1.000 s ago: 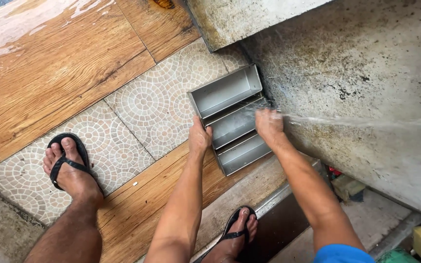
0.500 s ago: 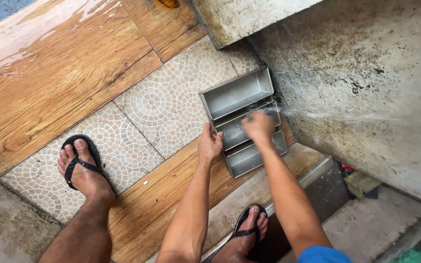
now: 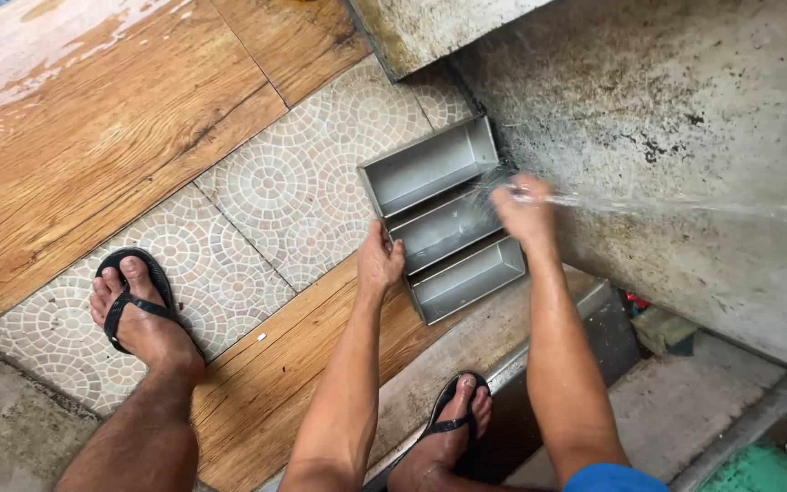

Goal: Washing metal bread tins under a tap, carrying them to the production area, and wiping them with a cloth.

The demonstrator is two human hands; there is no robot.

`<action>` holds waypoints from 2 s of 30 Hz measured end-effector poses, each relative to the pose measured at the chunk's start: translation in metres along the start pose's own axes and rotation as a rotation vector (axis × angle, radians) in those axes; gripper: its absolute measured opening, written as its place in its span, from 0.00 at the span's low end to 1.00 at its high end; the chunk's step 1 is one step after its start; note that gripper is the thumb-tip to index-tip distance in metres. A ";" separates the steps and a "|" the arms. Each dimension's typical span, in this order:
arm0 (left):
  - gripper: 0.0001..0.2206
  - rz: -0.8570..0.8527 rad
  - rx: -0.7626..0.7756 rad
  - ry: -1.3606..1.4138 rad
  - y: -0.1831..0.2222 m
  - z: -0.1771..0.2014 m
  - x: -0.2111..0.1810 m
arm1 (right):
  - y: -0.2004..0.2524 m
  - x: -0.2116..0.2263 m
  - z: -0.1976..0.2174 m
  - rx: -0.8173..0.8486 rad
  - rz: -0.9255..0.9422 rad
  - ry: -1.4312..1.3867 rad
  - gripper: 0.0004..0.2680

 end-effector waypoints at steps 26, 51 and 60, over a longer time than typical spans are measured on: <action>0.11 0.090 -0.019 -0.054 -0.008 -0.007 0.012 | 0.005 0.159 -0.140 0.360 0.172 0.335 0.10; 0.12 0.133 -0.041 -0.115 0.007 -0.018 0.000 | 0.070 0.189 -0.131 0.745 0.437 0.555 0.10; 0.15 0.007 -0.078 -0.094 -0.014 -0.030 0.036 | 0.035 0.161 -0.184 0.558 0.452 -0.006 0.07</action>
Point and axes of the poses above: each hand's wrist, its own y-axis away from the middle knuckle, its own z-axis out of the back of the hand, x = y × z, the point moved 5 cm from there along -y, towards the middle knuckle, and after that the axes turned 9 degrees about x, right-handed, at the moved point
